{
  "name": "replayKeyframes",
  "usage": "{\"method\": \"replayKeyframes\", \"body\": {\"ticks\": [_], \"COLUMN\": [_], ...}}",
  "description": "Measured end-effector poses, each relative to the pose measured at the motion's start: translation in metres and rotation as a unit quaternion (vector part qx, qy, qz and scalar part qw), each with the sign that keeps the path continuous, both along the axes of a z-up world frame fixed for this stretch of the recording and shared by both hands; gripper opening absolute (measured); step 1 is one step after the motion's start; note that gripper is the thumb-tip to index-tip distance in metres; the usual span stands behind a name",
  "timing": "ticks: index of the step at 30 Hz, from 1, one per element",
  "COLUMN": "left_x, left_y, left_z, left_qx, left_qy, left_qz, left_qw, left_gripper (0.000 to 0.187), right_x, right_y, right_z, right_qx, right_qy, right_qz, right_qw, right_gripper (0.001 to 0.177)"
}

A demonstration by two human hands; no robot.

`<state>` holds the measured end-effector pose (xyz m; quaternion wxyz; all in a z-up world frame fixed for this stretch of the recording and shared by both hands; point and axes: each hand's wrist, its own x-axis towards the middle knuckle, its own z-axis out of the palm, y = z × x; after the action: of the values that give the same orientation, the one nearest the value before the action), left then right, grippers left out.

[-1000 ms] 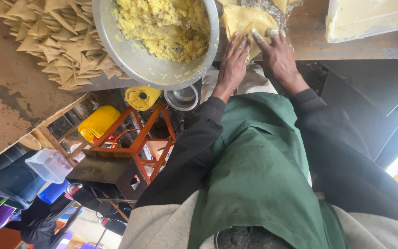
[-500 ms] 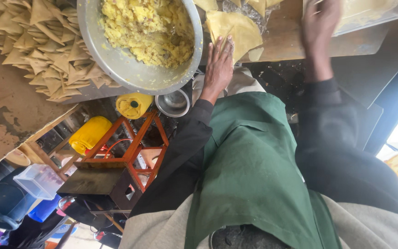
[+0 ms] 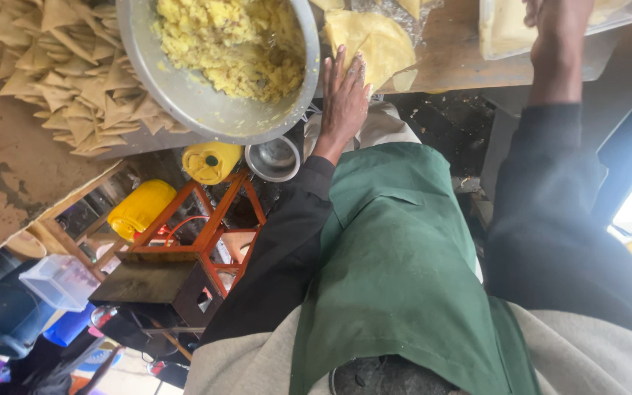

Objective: The person folds triangular pastry wrappers, scoops a yellow filling into them, and seals the edges to form samosas. The finished samosas are placed in a pile on the work surface.

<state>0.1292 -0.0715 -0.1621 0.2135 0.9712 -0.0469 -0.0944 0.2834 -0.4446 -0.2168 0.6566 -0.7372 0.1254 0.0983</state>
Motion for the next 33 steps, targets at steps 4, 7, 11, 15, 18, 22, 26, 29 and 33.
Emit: {"method": "replayKeyframes", "body": {"ticks": [4, 7, 11, 15, 18, 22, 26, 29, 33], "left_x": [-0.004, -0.004, -0.005, -0.004, -0.002, -0.004, -0.003, 0.005, 0.007], "left_y": [0.007, 0.013, 0.017, 0.021, 0.023, 0.021, 0.024, 0.026, 0.027], "left_z": [-0.006, -0.009, -0.013, -0.018, -0.018, -0.015, -0.013, -0.016, -0.015], "left_qx": [-0.042, -0.009, -0.019, -0.041, -0.025, -0.163, -0.139, -0.062, -0.057], "left_qy": [-0.018, -0.01, -0.038, -0.033, 0.013, -0.01, -0.024, -0.02, -0.01], "left_qz": [0.022, -0.02, -0.021, -0.006, -0.018, 0.075, 0.038, -0.034, -0.032], "left_qw": [0.999, 1.0, 0.999, 0.999, 0.999, 0.984, 0.989, 0.997, 0.998], "left_gripper": [0.042, 0.038, 0.038, 0.035, 0.031, 0.041, 0.03, 0.026, 0.024], "right_x": [-0.047, -0.089, -0.1, -0.101, -0.116, -0.124, -0.098, -0.089, -0.106], "right_y": [0.054, 0.119, 0.184, 0.204, 0.203, 0.203, 0.202, 0.19, 0.18], "right_z": [0.057, 0.062, 0.035, 0.02, 0.029, 0.045, 0.045, 0.039, 0.037], "right_qx": [0.348, 0.27, 0.117, -0.219, -0.332, -0.408, -0.399, -0.454, -0.368], "right_qy": [0.192, 0.216, 0.185, -0.118, -0.134, -0.084, -0.117, -0.153, -0.105], "right_qz": [-0.028, 0.12, 0.261, 0.341, 0.372, 0.444, 0.465, 0.465, 0.551], "right_qw": [0.917, 0.931, 0.94, 0.907, 0.856, 0.793, 0.782, 0.745, 0.742], "right_gripper": [0.024, 0.031, 0.053, 0.065, 0.071, 0.064, 0.061, 0.063, 0.06]}}
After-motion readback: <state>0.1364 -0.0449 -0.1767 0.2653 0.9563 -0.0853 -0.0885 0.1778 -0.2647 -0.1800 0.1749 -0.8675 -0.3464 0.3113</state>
